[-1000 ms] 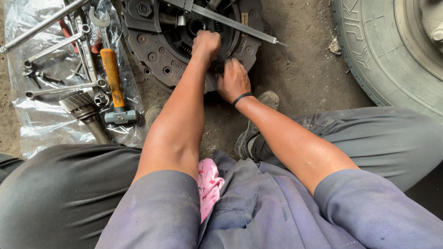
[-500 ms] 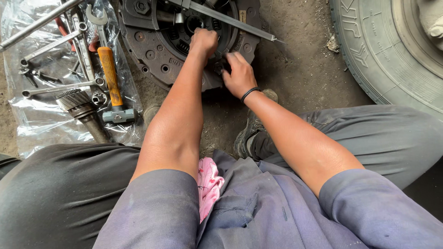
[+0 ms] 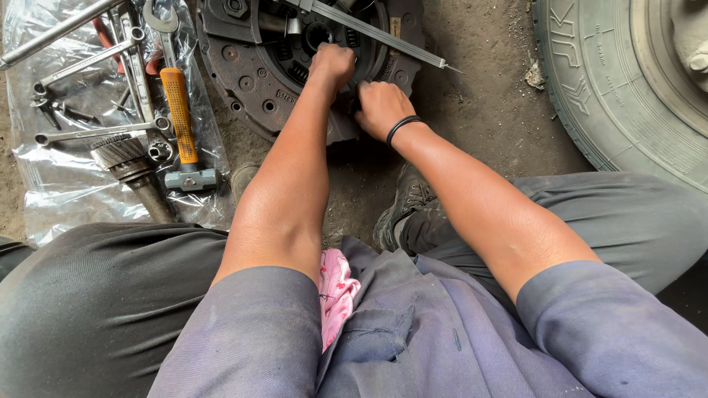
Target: The person sits on the ground and uses a caliper to measure a mechanical part, likely a clutch assembly. They repeatedly adjust the caliper jaws and reposition the tool to measure different internal components of the assembly.
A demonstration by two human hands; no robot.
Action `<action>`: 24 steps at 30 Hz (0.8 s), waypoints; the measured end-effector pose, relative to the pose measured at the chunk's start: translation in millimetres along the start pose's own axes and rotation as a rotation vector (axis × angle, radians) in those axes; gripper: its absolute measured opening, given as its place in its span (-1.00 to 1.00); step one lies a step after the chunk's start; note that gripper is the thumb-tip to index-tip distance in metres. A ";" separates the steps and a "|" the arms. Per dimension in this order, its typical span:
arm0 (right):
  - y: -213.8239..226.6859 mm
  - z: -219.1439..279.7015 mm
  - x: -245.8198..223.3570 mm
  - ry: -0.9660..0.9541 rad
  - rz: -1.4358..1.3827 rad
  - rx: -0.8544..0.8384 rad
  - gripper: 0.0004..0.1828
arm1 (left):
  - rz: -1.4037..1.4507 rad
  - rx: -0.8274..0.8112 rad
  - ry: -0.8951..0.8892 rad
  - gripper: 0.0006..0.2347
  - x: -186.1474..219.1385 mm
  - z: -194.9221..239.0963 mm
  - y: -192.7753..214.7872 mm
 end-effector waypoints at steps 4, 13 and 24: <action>2.3 0.0 -3.8 0.002 0.015 0.002 -0.76 | 0.002 -0.018 0.008 -0.42 -3.3 -6.6 -2.5; 7.2 1.2 -7.2 0.038 0.030 -0.011 -0.70 | -0.086 -0.029 -0.099 -0.47 -12.4 -29.7 -11.3; 2.7 -2.0 -5.6 0.143 0.146 -0.058 -0.69 | -0.088 -0.030 -0.102 -0.52 -2.5 -16.7 -6.6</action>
Point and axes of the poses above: each hand's wrist, its own z-axis away from the middle knuckle, its own y-axis out of the back of the hand, x = y × z, the point moved 4 cm from there along -z, towards the middle knuckle, and after that the axes turned 8 degrees about z, right-handed, at the moved point
